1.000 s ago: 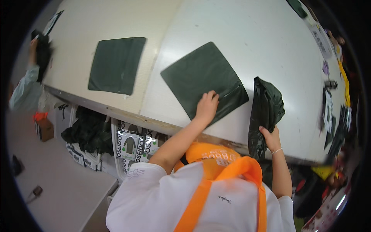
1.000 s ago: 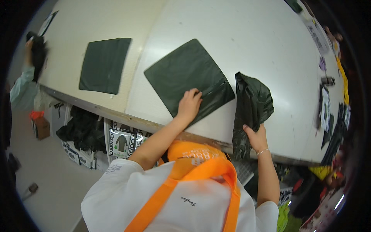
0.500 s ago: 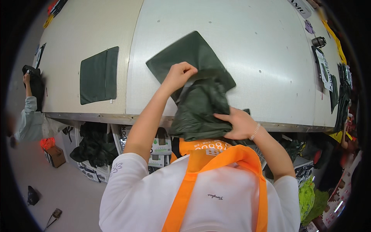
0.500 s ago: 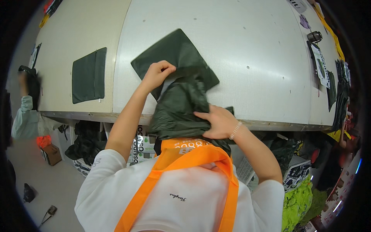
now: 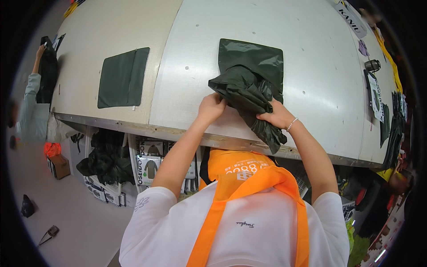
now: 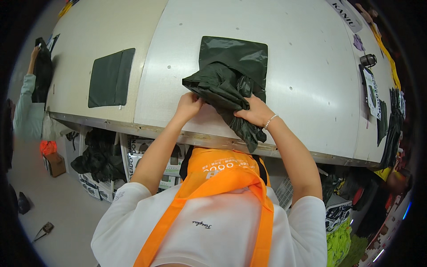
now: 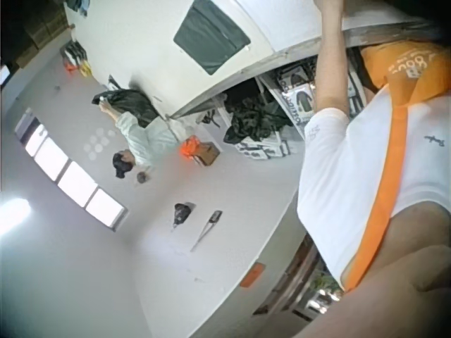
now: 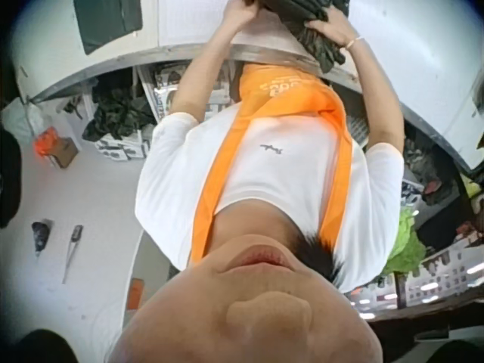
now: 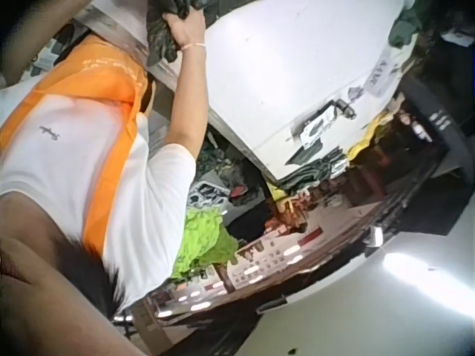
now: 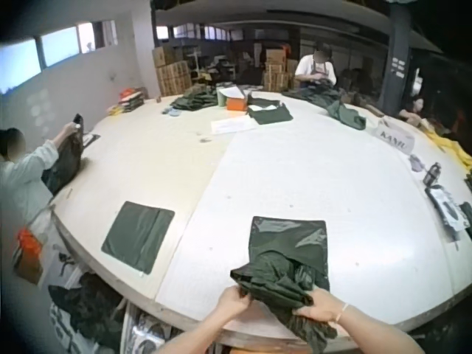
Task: The person folds a dark green jacket on a white table. They smooth the fabric, fold the sleeves inward, fold the body in half, and then fold it into a compact rectangle. The person then places the folded jacket into a plastic packaging bag.
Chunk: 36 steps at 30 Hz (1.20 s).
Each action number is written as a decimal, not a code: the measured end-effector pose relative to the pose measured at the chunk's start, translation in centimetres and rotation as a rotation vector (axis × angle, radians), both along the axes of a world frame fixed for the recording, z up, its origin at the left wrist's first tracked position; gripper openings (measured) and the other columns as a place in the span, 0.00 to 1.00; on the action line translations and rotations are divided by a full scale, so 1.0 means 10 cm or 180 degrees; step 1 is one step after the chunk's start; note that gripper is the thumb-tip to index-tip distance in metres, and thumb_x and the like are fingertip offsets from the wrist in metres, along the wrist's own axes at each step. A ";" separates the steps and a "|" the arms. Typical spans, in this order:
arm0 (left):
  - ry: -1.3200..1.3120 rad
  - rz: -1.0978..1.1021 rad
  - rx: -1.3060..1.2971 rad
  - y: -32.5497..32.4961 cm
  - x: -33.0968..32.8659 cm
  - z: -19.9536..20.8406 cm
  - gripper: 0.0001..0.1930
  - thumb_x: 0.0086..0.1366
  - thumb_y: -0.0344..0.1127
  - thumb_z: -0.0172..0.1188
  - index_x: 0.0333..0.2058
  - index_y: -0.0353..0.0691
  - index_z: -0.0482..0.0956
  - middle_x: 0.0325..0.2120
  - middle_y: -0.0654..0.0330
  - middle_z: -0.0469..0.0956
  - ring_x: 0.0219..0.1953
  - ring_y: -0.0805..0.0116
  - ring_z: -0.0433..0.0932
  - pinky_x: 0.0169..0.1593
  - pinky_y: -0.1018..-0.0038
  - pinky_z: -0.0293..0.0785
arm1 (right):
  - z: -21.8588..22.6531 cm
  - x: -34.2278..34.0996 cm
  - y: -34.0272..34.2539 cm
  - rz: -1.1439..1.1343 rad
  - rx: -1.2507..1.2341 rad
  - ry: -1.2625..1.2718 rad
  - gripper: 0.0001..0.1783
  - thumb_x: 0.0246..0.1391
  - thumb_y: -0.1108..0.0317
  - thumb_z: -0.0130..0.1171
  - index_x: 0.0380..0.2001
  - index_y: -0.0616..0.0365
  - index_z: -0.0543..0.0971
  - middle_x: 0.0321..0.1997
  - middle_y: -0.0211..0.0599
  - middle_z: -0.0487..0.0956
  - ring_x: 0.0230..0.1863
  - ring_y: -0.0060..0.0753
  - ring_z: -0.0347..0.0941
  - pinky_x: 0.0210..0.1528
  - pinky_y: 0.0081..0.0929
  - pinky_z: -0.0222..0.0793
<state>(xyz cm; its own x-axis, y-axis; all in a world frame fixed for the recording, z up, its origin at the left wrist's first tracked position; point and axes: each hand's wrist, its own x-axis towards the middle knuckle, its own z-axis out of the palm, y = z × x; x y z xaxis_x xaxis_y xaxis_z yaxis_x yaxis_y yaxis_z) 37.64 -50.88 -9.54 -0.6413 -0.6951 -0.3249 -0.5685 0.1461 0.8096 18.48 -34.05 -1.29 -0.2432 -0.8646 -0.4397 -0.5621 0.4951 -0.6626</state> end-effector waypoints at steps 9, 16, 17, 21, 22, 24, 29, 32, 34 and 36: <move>0.0396 0.0083 -0.1709 0.00 -0.22 0.80 0.12 0.58 0.36 0.51 0.18 0.37 0.73 0.14 0.50 0.73 0.20 0.49 0.73 0.25 0.60 0.68 | 0.06 -0.03 0.26 0.0047 0.0301 0.1301 0.36 0.43 0.50 0.55 0.56 0.56 0.70 0.51 0.64 0.69 0.49 0.57 0.70 0.54 0.39 0.66; 0.1087 -0.1100 -0.1977 0.88 -0.23 0.73 0.10 0.55 0.36 0.56 0.19 0.38 0.72 0.14 0.51 0.71 0.19 0.48 0.72 0.23 0.58 0.66 | 0.24 0.01 0.09 -0.0680 0.0029 0.1013 0.23 0.43 0.55 0.54 0.34 0.67 0.78 0.38 0.61 0.75 0.41 0.60 0.72 0.47 0.44 0.69; 0.1142 -0.1544 -0.1870 1.04 -0.23 0.71 0.11 0.54 0.36 0.56 0.18 0.37 0.72 0.14 0.50 0.72 0.20 0.48 0.72 0.23 0.59 0.67 | 0.18 0.03 0.07 -0.0639 0.0064 0.1080 0.22 0.43 0.56 0.54 0.33 0.67 0.78 0.38 0.60 0.75 0.41 0.60 0.72 0.47 0.44 0.69; 0.0437 -0.2642 -0.1408 1.22 -0.30 0.77 0.10 0.52 0.39 0.57 0.20 0.39 0.77 0.14 0.51 0.74 0.20 0.49 0.75 0.25 0.61 0.70 | 0.18 0.06 0.15 -0.0338 -0.0124 0.1492 0.21 0.40 0.60 0.54 0.35 0.64 0.78 0.42 0.61 0.73 0.40 0.57 0.73 0.45 0.43 0.71; 0.0324 -0.2724 -0.1238 1.12 -0.30 0.87 0.10 0.52 0.40 0.58 0.21 0.40 0.78 0.14 0.51 0.74 0.20 0.50 0.76 0.25 0.61 0.71 | 0.17 0.07 0.20 -0.0276 -0.0095 0.1640 0.22 0.40 0.59 0.54 0.39 0.63 0.78 0.43 0.62 0.72 0.40 0.57 0.73 0.45 0.43 0.71; -0.0015 -0.2214 -0.0650 0.92 -0.45 1.13 0.11 0.51 0.44 0.60 0.21 0.42 0.79 0.13 0.55 0.75 0.19 0.53 0.76 0.26 0.63 0.73 | 0.14 0.11 0.29 -0.0275 -0.0048 0.1654 0.29 0.42 0.58 0.55 0.51 0.55 0.73 0.51 0.66 0.68 0.40 0.57 0.73 0.44 0.44 0.72; 0.0449 -0.1367 -0.2866 0.61 -1.18 1.18 0.14 0.51 0.41 0.63 0.31 0.37 0.75 0.23 0.56 0.76 0.31 0.56 0.77 0.29 0.65 0.74 | 0.23 0.26 0.26 0.0375 0.0340 0.2189 0.26 0.45 0.55 0.57 0.49 0.51 0.75 0.61 0.73 0.58 0.45 0.52 0.73 0.45 0.37 0.69; 0.0140 -0.1651 -0.3123 0.54 -1.43 0.86 0.10 0.51 0.36 0.60 0.26 0.36 0.73 0.20 0.54 0.76 0.27 0.55 0.77 0.28 0.64 0.75 | 0.20 0.31 0.30 0.0569 0.0160 0.2300 0.25 0.41 0.56 0.58 0.46 0.51 0.78 0.58 0.67 0.65 0.43 0.51 0.73 0.45 0.36 0.70; 0.0702 -0.1649 -0.2897 0.77 -1.35 1.08 0.04 0.51 0.31 0.55 0.21 0.40 0.71 0.14 0.56 0.72 0.18 0.54 0.74 0.23 0.62 0.72 | 0.29 0.26 0.29 0.0934 0.0571 0.2114 0.22 0.46 0.56 0.55 0.46 0.49 0.78 0.57 0.59 0.67 0.46 0.48 0.72 0.45 0.36 0.68; 0.1332 -0.2283 -0.3087 1.23 -1.12 1.09 0.03 0.50 0.31 0.56 0.23 0.40 0.71 0.16 0.56 0.72 0.22 0.56 0.74 0.26 0.63 0.72 | -0.09 0.13 0.45 0.0325 -0.0416 0.1924 0.22 0.44 0.56 0.56 0.44 0.50 0.76 0.48 0.37 0.76 0.47 0.39 0.73 0.43 0.36 0.70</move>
